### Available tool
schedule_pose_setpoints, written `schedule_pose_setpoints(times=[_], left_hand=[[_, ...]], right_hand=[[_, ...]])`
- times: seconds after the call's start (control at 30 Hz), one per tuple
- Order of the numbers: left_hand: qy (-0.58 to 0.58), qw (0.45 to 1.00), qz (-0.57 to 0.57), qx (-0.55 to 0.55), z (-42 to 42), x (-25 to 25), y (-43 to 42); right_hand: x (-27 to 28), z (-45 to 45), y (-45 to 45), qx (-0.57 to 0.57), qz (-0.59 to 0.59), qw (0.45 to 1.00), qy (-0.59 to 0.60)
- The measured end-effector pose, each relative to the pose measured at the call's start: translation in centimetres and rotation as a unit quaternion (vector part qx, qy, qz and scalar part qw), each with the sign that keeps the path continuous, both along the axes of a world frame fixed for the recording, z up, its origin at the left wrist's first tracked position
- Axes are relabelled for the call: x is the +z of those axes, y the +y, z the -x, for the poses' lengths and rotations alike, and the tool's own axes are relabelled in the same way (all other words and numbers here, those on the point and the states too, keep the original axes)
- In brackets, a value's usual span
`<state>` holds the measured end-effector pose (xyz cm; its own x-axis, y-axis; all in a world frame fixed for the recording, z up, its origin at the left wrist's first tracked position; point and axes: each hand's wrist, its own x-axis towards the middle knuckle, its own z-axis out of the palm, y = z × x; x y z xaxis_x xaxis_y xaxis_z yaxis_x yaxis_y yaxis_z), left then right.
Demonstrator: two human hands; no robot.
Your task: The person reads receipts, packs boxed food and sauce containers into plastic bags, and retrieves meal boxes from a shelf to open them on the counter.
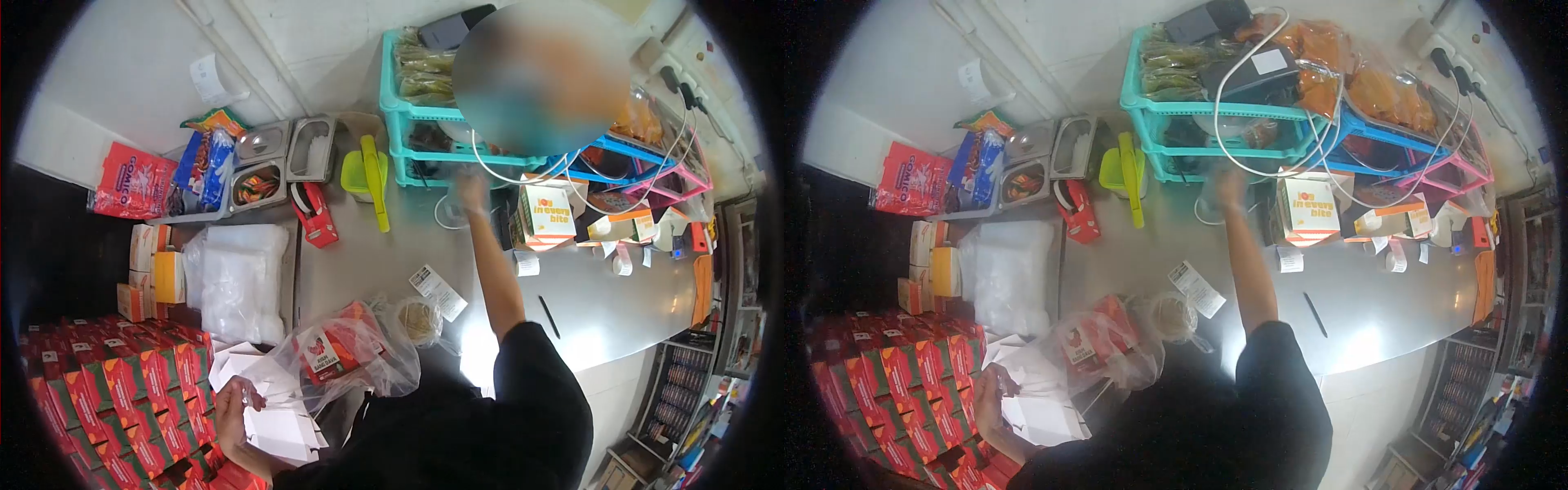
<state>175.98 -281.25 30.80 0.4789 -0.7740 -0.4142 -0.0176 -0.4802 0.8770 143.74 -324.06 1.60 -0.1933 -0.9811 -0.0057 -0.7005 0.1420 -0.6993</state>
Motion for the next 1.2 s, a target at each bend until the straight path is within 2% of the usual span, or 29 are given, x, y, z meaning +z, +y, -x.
schedule_pose_setpoints(times=[0.03,0.07,0.13,0.2,0.27,0.33,0.4,0.43,0.5,0.53,0.6,0.63,0.67,0.77,0.87,0.93,1.0,1.03,1.1,1.17,1.2], left_hand=[[0.0,1.0,0.003,-0.004,0.1,0.0,-0.5],[-0.001,1.0,0.005,-0.007,0.1,0.0,-0.9],[0.005,1.0,0.01,-0.005,0.3,0.0,-1.6],[0.01,1.0,0.016,-0.015,0.3,-0.2,-1.9],[0.015,0.999,0.029,-0.035,0.1,-0.4,-1.7],[0.032,0.998,0.036,-0.042,-0.4,-0.6,-1.1],[0.018,0.998,0.042,-0.044,-0.4,-0.3,-0.5],[0.019,0.999,0.037,-0.012,-0.1,-0.1,-0.2],[0.026,0.996,0.072,0.033,0.2,-0.4,0.2],[0.03,0.993,0.098,0.056,0.0,-1.3,0.6],[0.01,0.987,0.147,0.059,-0.2,-2.3,0.7],[0.033,0.984,0.163,0.06,0.1,-1.9,0.8],[0.058,0.98,0.182,0.057,0.4,-1.6,0.8],[0.066,0.981,0.179,0.028,0.6,-1.0,1.9],[0.075,0.98,0.176,0.05,0.0,-1.4,3.0],[0.091,0.98,0.17,0.057,-0.3,-2.0,3.7],[0.099,0.979,0.171,0.054,-1.1,-2.4,4.0],[0.086,0.982,0.158,0.056,-1.2,-2.5,3.9],[0.115,0.979,0.147,0.082,-1.4,-2.5,3.5],[0.12,0.979,0.126,0.108,-1.3,-2.2,3.0],[0.128,0.977,0.133,0.103,-1.3,-2.2,2.8]], right_hand=[[5.5,-0.4,2.8,-0.03,-0.057,0.996,-0.066],[6.2,0.2,4.9,-0.016,-0.036,0.985,-0.167],[7.6,1.6,9.2,0.011,-0.004,0.929,-0.369],[8.9,2.9,12.4,-0.033,-0.111,0.787,-0.605],[16.4,2.7,16.2,-0.085,-0.147,0.71,-0.684],[16.4,4.4,19.3,0.057,-0.087,0.721,-0.685],[19.1,3.3,22.3,0.106,-0.041,0.743,-0.659],[23.7,0.5,24.1,0.085,-0.026,0.765,-0.638],[25.7,-4.1,26.8,0.179,-0.005,0.789,-0.588],[24.8,-6.4,27.9,0.291,0.001,0.779,-0.556],[23.5,-13.1,30.9,0.54,0.001,0.796,-0.274],[22.7,-16.3,32.4,0.636,0.051,0.758,-0.135],[21.6,-18.8,33.2,0.691,0.15,0.707,0.011],[13.4,-26.0,34.3,0.721,-0.15,0.668,0.106],[4.4,-29.1,39.6,0.517,-0.094,0.85,-0.04],[4.6,-27.7,39.4,0.535,-0.043,0.844,-0.003],[14.1,-24.3,36.6,0.703,0.014,0.692,0.165],[20.6,-22.9,34.2,0.756,0.03,0.628,0.181],[21.8,-19.3,30.4,0.742,0.039,0.669,-0.017],[22.3,-15.1,26.9,0.702,0.045,0.676,-0.218],[25.7,-13.0,24.5,0.647,-0.056,0.74,-0.173]])
